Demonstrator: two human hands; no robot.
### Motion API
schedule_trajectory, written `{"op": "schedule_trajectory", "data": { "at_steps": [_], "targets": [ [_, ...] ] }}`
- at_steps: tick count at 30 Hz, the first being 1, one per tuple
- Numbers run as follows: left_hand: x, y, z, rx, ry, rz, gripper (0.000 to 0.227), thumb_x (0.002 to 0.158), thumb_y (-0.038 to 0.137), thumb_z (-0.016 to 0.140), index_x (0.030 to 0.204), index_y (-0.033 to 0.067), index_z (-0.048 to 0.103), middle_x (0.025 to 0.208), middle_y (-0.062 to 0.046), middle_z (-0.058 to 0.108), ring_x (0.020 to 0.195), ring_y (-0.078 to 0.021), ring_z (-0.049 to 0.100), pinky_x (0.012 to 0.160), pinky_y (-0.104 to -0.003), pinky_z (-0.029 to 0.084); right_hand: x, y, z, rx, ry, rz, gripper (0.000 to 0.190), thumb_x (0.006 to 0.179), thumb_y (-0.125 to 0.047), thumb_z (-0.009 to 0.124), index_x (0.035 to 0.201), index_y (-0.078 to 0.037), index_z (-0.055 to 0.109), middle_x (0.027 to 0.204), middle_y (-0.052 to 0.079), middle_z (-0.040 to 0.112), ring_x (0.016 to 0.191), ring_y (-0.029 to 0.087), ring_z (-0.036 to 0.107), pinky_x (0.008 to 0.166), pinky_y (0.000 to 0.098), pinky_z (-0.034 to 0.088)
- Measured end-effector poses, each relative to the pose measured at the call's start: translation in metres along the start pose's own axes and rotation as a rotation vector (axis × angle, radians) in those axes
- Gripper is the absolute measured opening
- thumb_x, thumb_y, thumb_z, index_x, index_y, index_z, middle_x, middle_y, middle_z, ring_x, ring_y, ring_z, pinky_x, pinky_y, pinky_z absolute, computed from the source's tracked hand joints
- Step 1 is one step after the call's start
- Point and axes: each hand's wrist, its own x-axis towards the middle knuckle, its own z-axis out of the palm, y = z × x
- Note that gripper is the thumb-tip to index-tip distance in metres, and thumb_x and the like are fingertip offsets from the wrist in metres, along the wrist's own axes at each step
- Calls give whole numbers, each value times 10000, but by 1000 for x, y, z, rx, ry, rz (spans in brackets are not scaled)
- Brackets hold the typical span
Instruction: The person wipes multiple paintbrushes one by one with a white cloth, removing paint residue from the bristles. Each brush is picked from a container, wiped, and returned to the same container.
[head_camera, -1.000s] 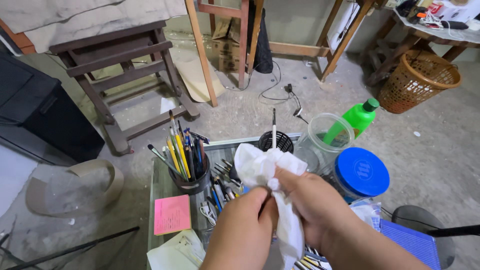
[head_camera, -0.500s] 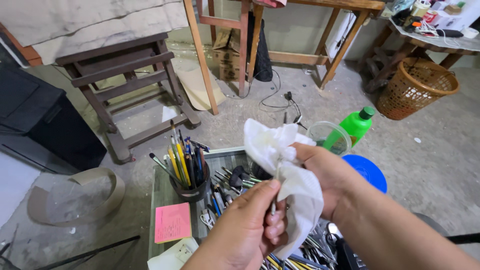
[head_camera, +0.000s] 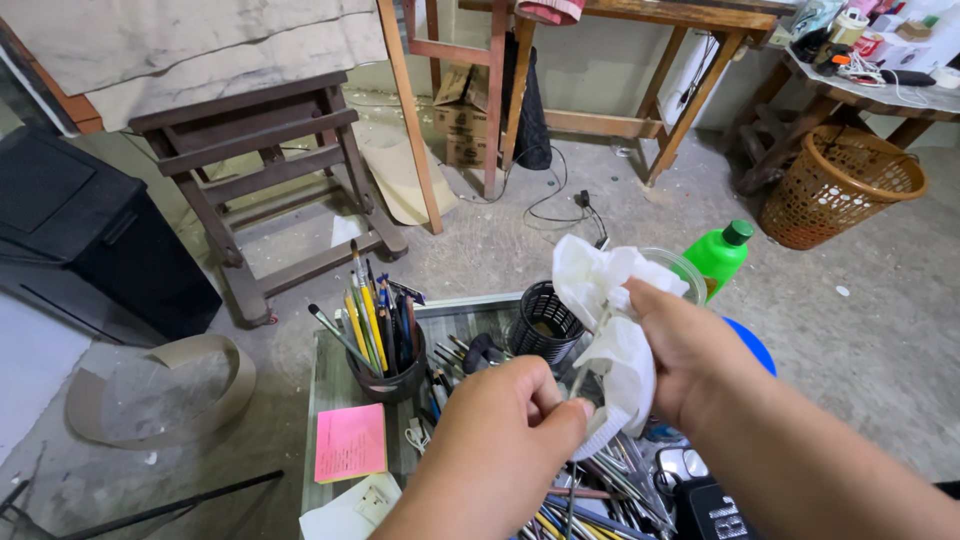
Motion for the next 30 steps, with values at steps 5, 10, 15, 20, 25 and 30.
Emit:
{"op": "schedule_trajectory", "data": {
  "at_steps": [5,10,15,20,25,30],
  "targets": [
    [-1,10,6,195,161,9,266,785,223,786,745,41,597,634,-117,638,576,-246,599,575,-393,491,-17,27,-1,49,-79,84,358,1037,-337,457,1197,-77,643,1048,131,719,843,277,692,764,469,583],
    [1,6,6,208,248,67,102,801,121,703,807,65,618,711,-156,677,675,-311,638,639,-420,513,-48,49,14,5,-111,131,330,1025,-340,520,1149,-75,672,968,133,757,788,282,712,729,468,596],
    [8,-4,5,58,122,0,95,820,98,706,852,54,628,704,-100,676,656,-206,618,612,-385,515,-61,37,19,-8,-129,113,323,1027,-335,525,1121,-70,686,929,128,770,765,274,729,716,450,601],
    [20,-13,8,-307,-35,-14,191,830,0,607,940,117,710,777,14,709,686,-95,616,618,-278,492,-51,29,15,60,-270,115,346,1018,-322,480,1140,-67,679,902,116,756,715,239,712,644,398,588],
    [18,-20,14,-828,-200,-298,187,1006,267,572,889,142,648,634,43,474,538,-92,398,484,-259,305,-35,20,8,-62,-320,175,466,1023,-448,401,1095,-61,650,820,141,709,648,300,663,571,452,578],
    [11,-23,6,-1067,-378,-277,278,1036,329,548,849,125,569,650,41,444,564,-90,425,541,-256,379,-23,8,9,-96,-254,181,420,992,-457,412,1041,-106,637,735,158,663,565,306,595,496,484,530]
  ]
}}
